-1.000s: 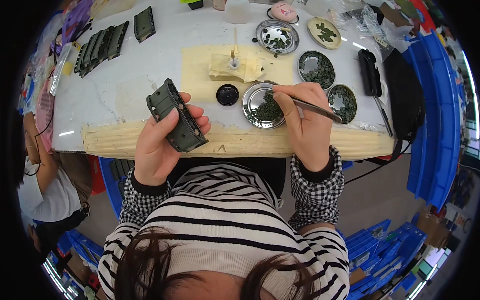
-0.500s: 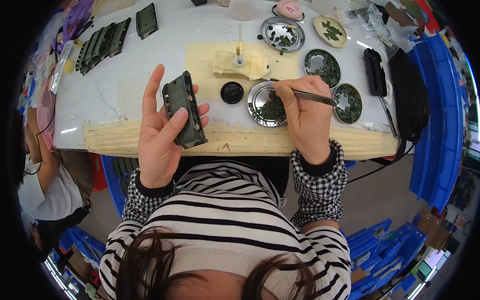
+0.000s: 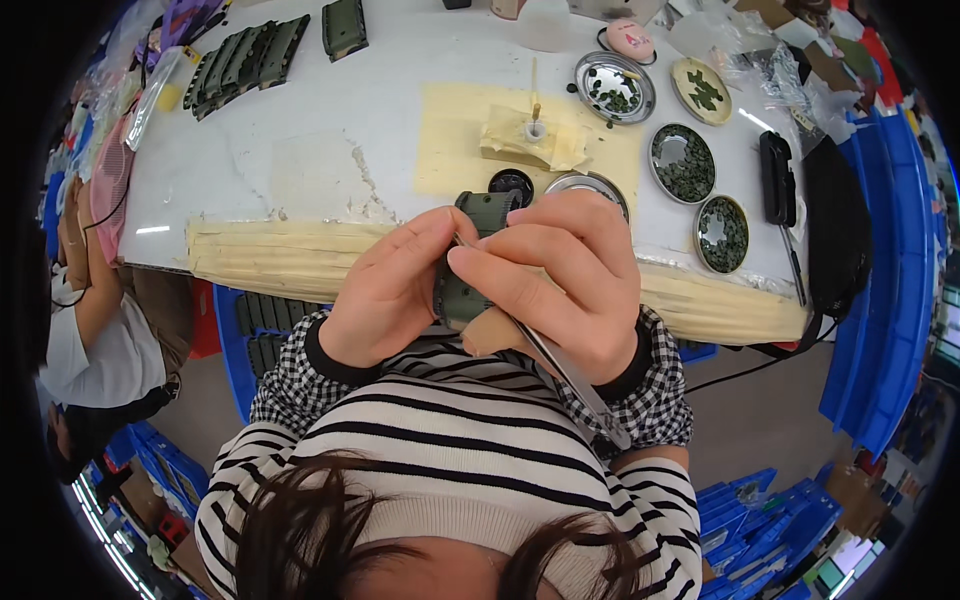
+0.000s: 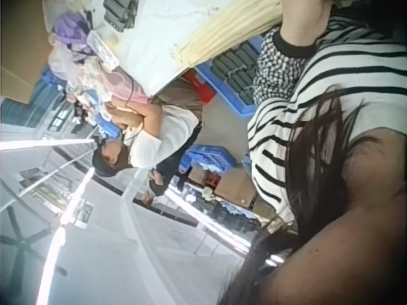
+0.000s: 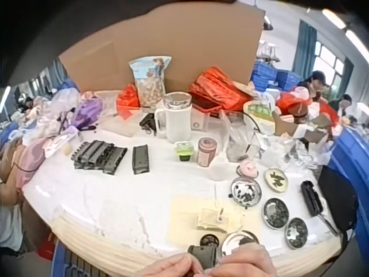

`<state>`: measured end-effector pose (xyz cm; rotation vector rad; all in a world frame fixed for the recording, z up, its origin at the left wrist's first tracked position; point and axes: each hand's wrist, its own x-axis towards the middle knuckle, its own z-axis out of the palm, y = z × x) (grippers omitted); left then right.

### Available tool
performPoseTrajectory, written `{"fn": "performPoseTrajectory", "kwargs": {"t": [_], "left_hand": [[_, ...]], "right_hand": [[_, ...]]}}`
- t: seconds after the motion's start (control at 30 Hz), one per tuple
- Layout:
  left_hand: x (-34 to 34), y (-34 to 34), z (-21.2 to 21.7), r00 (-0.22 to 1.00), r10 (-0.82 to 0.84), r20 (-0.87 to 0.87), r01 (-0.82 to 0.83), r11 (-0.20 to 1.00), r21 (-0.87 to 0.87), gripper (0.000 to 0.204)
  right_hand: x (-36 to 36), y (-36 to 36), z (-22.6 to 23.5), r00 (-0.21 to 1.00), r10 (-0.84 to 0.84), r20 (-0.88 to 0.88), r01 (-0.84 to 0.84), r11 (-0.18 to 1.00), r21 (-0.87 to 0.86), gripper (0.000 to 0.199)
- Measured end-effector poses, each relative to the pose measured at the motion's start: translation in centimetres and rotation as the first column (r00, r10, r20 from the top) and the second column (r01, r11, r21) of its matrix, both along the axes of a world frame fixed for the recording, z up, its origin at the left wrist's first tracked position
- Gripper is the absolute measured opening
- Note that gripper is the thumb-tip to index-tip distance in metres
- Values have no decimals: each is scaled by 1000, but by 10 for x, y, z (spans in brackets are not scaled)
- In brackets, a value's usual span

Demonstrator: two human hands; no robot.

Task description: Using a small fine tool to clean or detail green plastic toy tank hull components at a factory workbench.

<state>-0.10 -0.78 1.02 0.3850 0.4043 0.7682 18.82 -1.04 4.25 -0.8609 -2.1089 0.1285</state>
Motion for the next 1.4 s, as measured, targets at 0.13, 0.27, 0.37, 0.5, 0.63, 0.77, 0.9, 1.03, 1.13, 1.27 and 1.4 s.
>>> {"fn": "performPoseTrajectory", "kwargs": {"t": [0.13,0.27,0.37,0.5,0.63,0.77,0.9,1.03,1.13,1.27,1.4], "left_hand": [[-3,-1,-6,999,37,-34,-37,999,18,25],[-3,-2,-1,984,72,-163,-54,993,108,27],[-4,-3,0,993,59,-103,-44,989,144,29],[-1,-3,-1,996,60,-61,-49,984,171,31],[-2,-3,-3,996,65,-67,-52,981,185,32],[-1,-4,-5,997,55,-58,-42,980,194,32],[-1,-4,-4,997,39,-67,-27,985,171,32],[-2,-5,-3,996,44,-80,-31,987,157,32],[-1,-6,-3,996,53,-69,-41,987,156,32],[-1,-5,-4,996,53,-66,-42,986,160,32],[-1,-6,-5,996,53,-78,-39,986,164,32]], "right_hand": [[-5,3,-3,997,47,60,-49,998,45,39],[-5,3,-2,997,78,-14,-79,995,-63,33],[-3,1,-6,944,58,-325,-169,931,-324,28],[-5,1,-8,844,-52,-533,-243,850,-468,30],[-7,1,-7,855,-26,-518,-261,841,-474,30],[-8,0,-3,855,-32,-517,-280,810,-515,29],[-8,3,-6,866,10,-500,-284,833,-475,28],[-9,-1,-4,857,-25,-514,-291,800,-525,29],[-8,2,-7,862,3,-507,-290,823,-488,29],[-9,1,-6,860,-5,-510,-288,821,-494,28],[-11,-2,-5,856,-33,-516,-278,813,-512,28]]}}
